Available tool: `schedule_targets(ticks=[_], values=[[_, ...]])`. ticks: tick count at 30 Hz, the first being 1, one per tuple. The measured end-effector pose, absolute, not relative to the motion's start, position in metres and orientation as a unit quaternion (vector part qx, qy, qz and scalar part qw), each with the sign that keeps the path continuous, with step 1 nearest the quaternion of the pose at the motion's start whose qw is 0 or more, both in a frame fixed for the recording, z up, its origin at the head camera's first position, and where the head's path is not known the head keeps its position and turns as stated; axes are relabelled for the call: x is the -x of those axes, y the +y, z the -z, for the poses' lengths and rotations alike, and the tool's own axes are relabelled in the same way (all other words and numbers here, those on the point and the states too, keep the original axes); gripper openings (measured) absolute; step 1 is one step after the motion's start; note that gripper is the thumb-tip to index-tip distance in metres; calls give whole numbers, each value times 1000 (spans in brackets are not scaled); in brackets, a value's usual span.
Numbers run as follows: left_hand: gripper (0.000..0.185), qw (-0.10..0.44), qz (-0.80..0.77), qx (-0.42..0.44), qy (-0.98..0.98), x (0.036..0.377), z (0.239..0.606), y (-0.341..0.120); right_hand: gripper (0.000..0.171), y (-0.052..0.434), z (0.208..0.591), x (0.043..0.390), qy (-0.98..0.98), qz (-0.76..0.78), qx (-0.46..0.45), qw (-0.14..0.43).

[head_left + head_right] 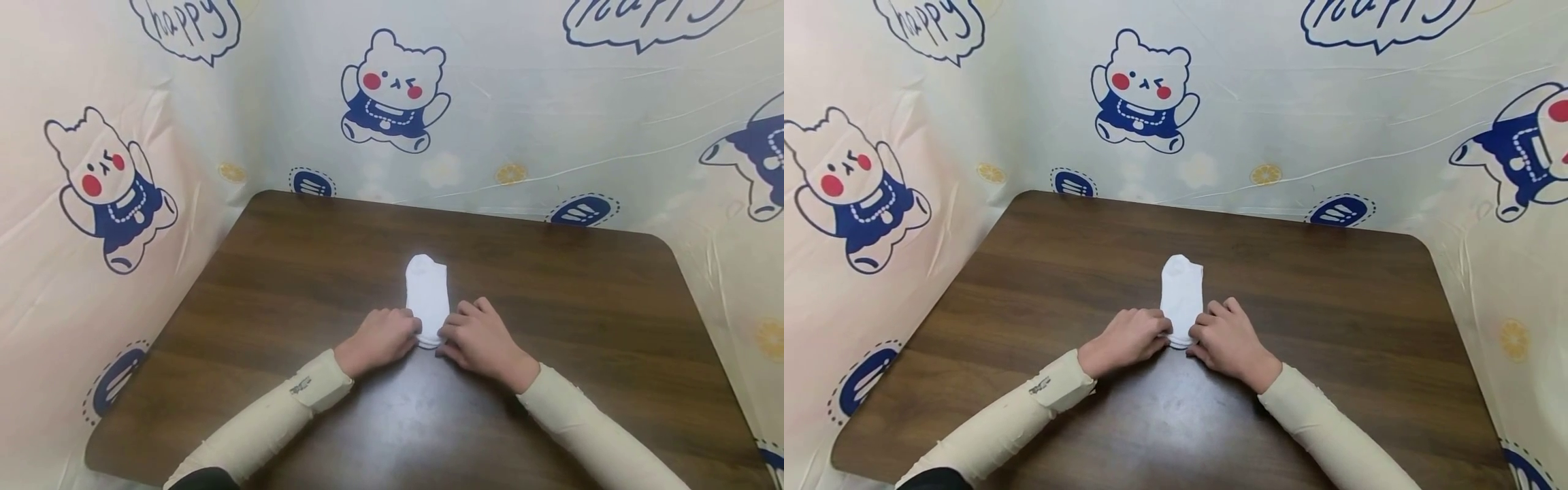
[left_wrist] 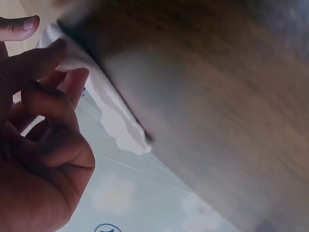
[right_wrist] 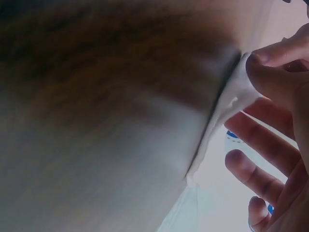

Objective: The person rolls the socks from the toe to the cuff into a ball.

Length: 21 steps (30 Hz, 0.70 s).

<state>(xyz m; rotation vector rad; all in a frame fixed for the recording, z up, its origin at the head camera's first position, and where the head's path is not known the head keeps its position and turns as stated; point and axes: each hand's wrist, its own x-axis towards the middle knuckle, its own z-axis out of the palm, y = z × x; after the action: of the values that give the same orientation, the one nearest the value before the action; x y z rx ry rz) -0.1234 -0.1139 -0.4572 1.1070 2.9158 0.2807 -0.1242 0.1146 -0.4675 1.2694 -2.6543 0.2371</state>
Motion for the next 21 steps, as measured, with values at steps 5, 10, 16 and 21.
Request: schedule_targets(ticks=[5, 10, 16, 21], values=[[9, 15, -135, -319, 938, 123, 454, -116, 36, 115, 466, 124, -900, -99, -411, 108], [11, 37, -211, -281, 935, 124, 449, -117, 30, 115, 465, 124, -903, -122, -392, 124], [12, 48, -258, -252, 931, 127, 444, -117, 23, 116, 461, 124, -909, -161, -357, 139], [14, 70, -272, -229, 932, 130, 448, -117, 19, 113, 460, 122, -924, -184, -326, 84]])
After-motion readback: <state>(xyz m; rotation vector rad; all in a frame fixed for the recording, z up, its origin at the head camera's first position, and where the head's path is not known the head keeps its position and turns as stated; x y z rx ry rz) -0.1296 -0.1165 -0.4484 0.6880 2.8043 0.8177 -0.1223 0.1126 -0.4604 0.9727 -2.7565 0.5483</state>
